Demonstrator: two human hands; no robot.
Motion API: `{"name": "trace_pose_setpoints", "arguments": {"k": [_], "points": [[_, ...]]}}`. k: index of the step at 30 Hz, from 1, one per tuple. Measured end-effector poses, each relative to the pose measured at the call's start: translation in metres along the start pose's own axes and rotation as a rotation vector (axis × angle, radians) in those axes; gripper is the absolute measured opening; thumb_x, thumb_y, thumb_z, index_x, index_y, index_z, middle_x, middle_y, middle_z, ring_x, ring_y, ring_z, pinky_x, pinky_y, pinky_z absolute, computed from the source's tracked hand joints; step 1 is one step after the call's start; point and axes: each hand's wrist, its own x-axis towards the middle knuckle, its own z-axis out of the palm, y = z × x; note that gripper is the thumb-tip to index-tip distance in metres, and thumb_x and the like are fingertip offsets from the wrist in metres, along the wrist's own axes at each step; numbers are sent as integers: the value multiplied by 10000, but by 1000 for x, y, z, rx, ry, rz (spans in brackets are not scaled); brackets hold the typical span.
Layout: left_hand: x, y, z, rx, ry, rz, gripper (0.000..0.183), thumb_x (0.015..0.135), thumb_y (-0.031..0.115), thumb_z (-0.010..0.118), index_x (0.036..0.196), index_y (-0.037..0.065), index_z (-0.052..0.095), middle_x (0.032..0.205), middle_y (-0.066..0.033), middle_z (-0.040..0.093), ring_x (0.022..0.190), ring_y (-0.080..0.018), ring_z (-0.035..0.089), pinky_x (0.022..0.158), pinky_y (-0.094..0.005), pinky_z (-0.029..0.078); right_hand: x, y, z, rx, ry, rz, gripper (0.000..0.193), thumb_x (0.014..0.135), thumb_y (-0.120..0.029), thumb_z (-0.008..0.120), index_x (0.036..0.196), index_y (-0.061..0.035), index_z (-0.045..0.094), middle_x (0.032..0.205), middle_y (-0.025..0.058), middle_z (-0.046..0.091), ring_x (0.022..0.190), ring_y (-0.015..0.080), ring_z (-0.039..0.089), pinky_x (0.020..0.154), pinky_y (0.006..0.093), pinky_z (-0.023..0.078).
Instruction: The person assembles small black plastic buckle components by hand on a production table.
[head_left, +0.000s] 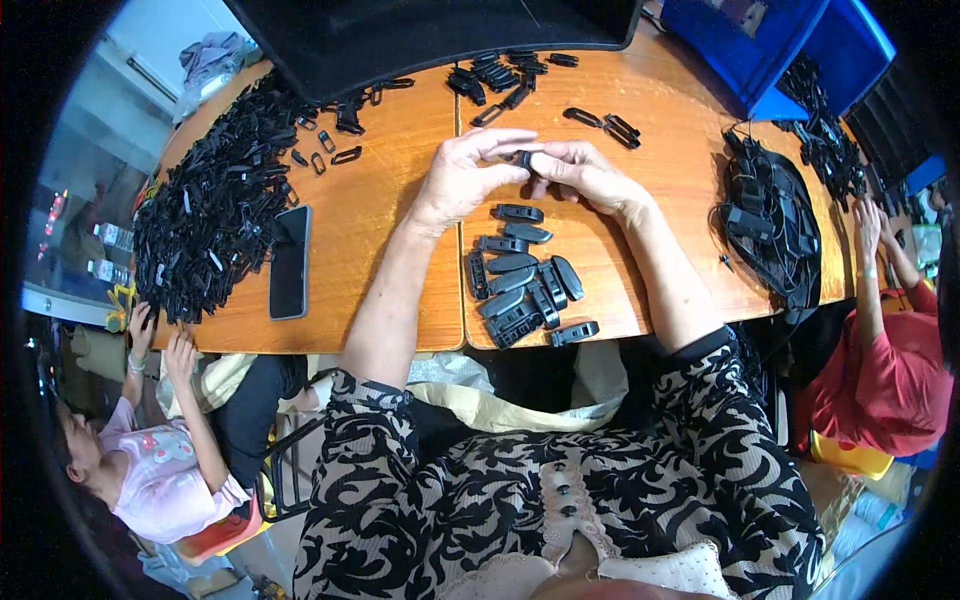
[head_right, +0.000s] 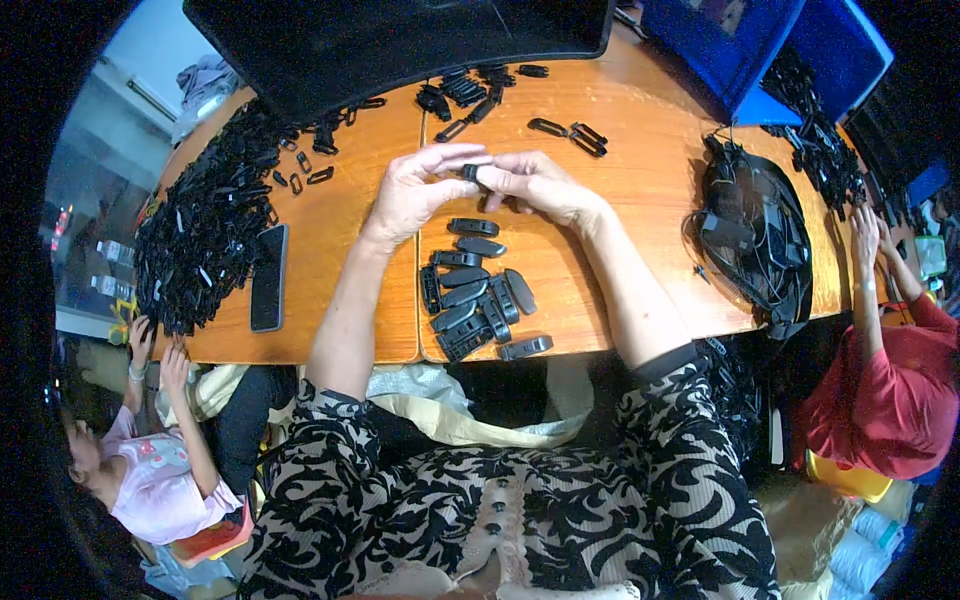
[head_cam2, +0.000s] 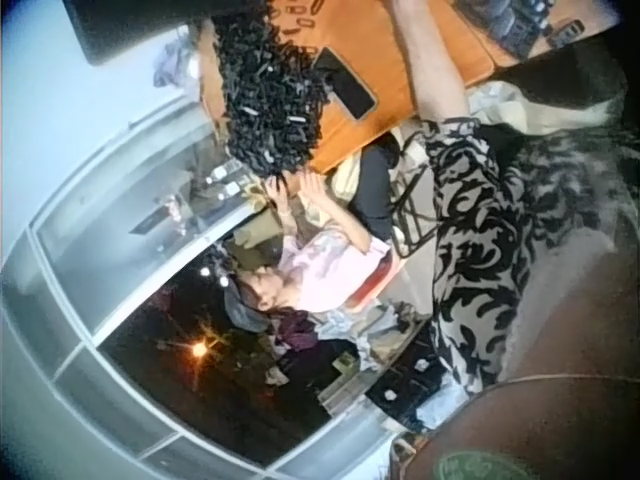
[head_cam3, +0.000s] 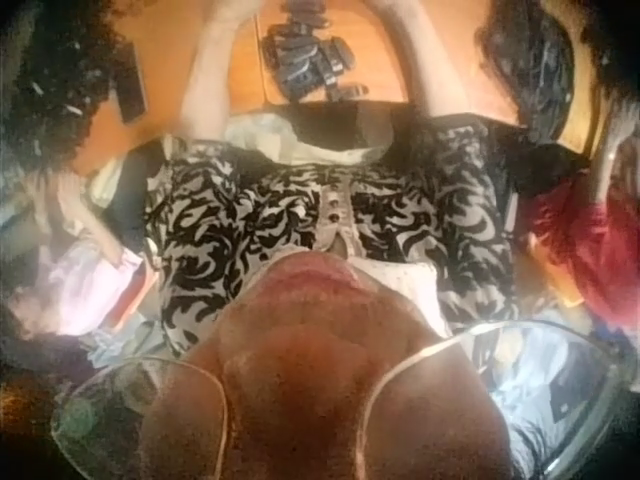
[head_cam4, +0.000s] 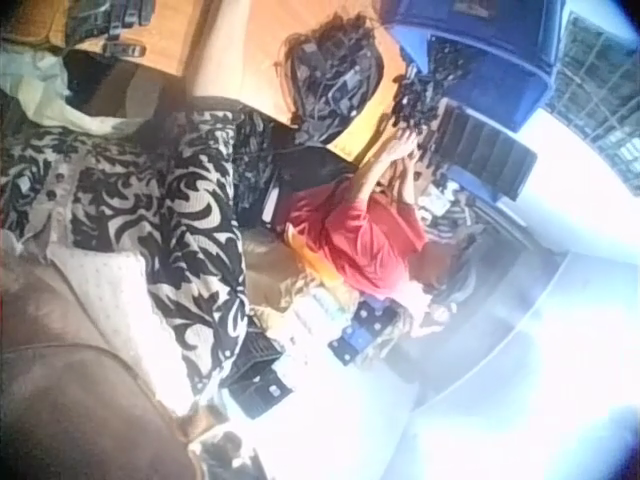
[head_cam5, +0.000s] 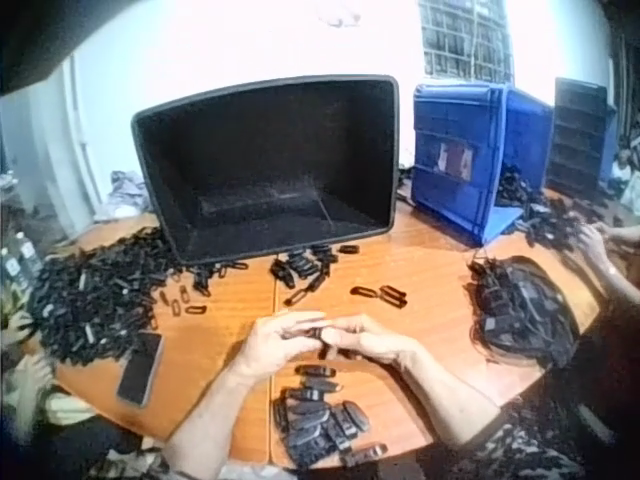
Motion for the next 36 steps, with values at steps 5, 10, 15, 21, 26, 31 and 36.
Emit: {"name": "trace_pose_setpoints", "arguments": {"k": [5, 10, 15, 21, 26, 31, 36], "points": [[-4, -3, -17, 148, -25, -148, 358, 750, 78, 804, 1102, 111, 747, 982, -51, 700, 881, -125, 634, 788, -274, 533, 12, 6, 13, -80, 161, 21, 369, 908, -424, 688, 813, -67, 686, 682, 5, 639, 601, 47, 520, 511, 217, 343], [-10, -2, -44, 394, -109, -171, 302, 769, 65, 780, 1068, 54, 741, 991, -33, 714, 809, -101, 626, 768, -245, 518, 56, -7, 26, -595, 392, -249, 440, 959, -420, 545, 981, -1, 678, 846, 259, 679, 780, 360, 675, 712, 439, 506], [7, -6, -51, 132, -177, -355, 279, 803, 88, 734, 1081, 60, 741, 1079, -105, 722, 1100, -206, 619, 992, -333, 471, 90, -10, 21, -1184, 346, -228, 487, 954, -518, 480, 972, -71, 673, 864, 224, 694, 865, 385, 681, 753, 509, 528], [74, -53, -74, 952, 111, 103, 509, 930, 3, 490, 1414, 160, 505, 1497, -70, 455, 1295, -307, 502, 1133, -376, 363, 50, 5, 13, -1247, 419, -367, 407, 941, -391, 561, 912, 14, 553, 748, 223, 674, 727, 400, 675, 613, 492, 530], [83, -94, -90, 1083, 64, -58, 620, 860, -111, 413, 1409, 159, 510, 1503, -23, 448, 1327, -283, 473, 1126, -401, 378, 28, 17, 17, -1012, 439, -416, 249, 939, -192, 545, 1057, 25, 513, 768, 246, 661, 669, 431, 647, 590, 495, 513], [58, -80, -49, 1206, 48, 8, 564, 897, -47, 443, 1416, 163, 504, 1498, -31, 457, 1313, -316, 488, 1100, -425, 406, 17, 21, -3, -520, 522, -205, 332, 973, -214, 507, 1213, 6, 574, 954, 287, 667, 937, 428, 660, 816, 471, 509], [9, -47, -24, 1358, 134, 219, 362, 876, 81, 541, 1217, 85, 661, 1354, -79, 596, 1060, -254, 586, 934, -393, 472, 16, 22, 8, -608, 474, -271, 325, 957, -180, 536, 1212, 17, 581, 977, 265, 672, 948, 395, 662, 829, 426, 504]]}}
